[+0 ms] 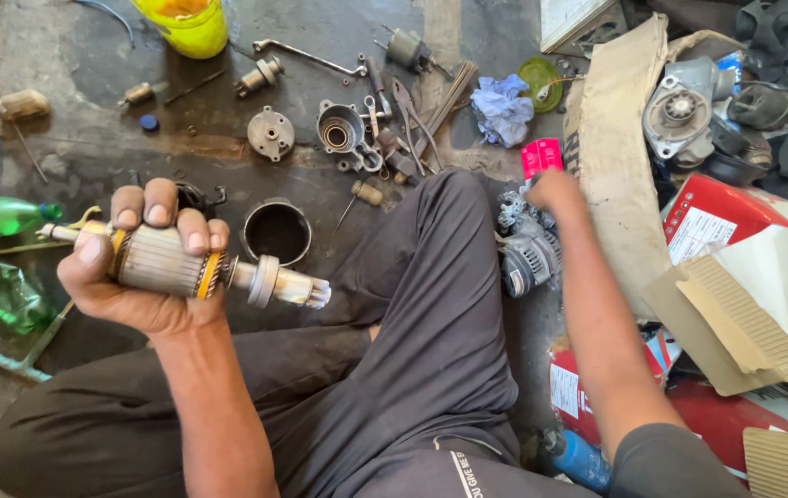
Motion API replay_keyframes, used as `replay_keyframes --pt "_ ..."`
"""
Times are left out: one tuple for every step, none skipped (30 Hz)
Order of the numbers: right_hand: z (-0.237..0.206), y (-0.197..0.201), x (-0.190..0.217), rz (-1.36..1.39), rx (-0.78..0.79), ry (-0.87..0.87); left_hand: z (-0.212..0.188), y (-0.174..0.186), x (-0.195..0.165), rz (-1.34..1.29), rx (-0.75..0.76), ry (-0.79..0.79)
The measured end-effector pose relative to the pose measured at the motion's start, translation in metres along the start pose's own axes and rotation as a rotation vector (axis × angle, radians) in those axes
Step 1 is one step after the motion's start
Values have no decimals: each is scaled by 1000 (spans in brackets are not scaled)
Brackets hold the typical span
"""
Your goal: The person sits on the workshop floor and works on a starter motor, handling the armature and drive assembly, fitting components together, and tapping parts with a hammer. They then use a wrench to tighten bolts on the motor housing, repositioning the unit on the floor as they work.
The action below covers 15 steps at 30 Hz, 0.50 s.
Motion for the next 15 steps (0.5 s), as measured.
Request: replay_keyframes --pt "1 -4 2 35 -22 -30 1 2 0 7 1 -3" --pt "-1 -11 5 69 -43 -57 0 3 1 13 -5 -8" --pt "-4 -14 8 102 -65 -85 -1 4 1 20 -10 -13" --pt "-8 -9 13 80 -130 -129 -1 5 2 27 -18 -19" --pt "-13 -1 17 60 -197 -171 -2 6 2 35 -26 -23" --pt "-15 9 20 41 -259 -212 -2 6 3 43 -34 -28" --pt "-14 21 28 91 -333 -148 -1 6 4 49 -45 -25" --pt "-9 34 34 141 -408 -88 0 6 5 49 -53 -22" --pt "-3 46 39 189 -484 -30 2 6 7 50 -61 -19" --pt "5 57 47 228 -573 69 5 5 9 46 -68 -22" --pt "15 63 56 260 -647 176 6 4 10 45 -76 -26" --pt "26 66 66 288 -699 268 8 2 11 44 -84 -30" --pt "40 64 73 309 -681 298 10 0 13 46 -89 -37" --pt "51 59 80 333 -660 320 11 -2 15 28 -100 -39" --pt "59 52 86 357 -646 333 12 -5 18 11 -111 -40"
Point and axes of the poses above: each hand's wrist, its own z-axis towards the middle knuckle, its own y-axis out of the back of the hand, x = y × z, the point moved 6 cm from there along z, towards the middle knuckle, and after that the axes turned 2 degrees about x, right-handed, at the moved point
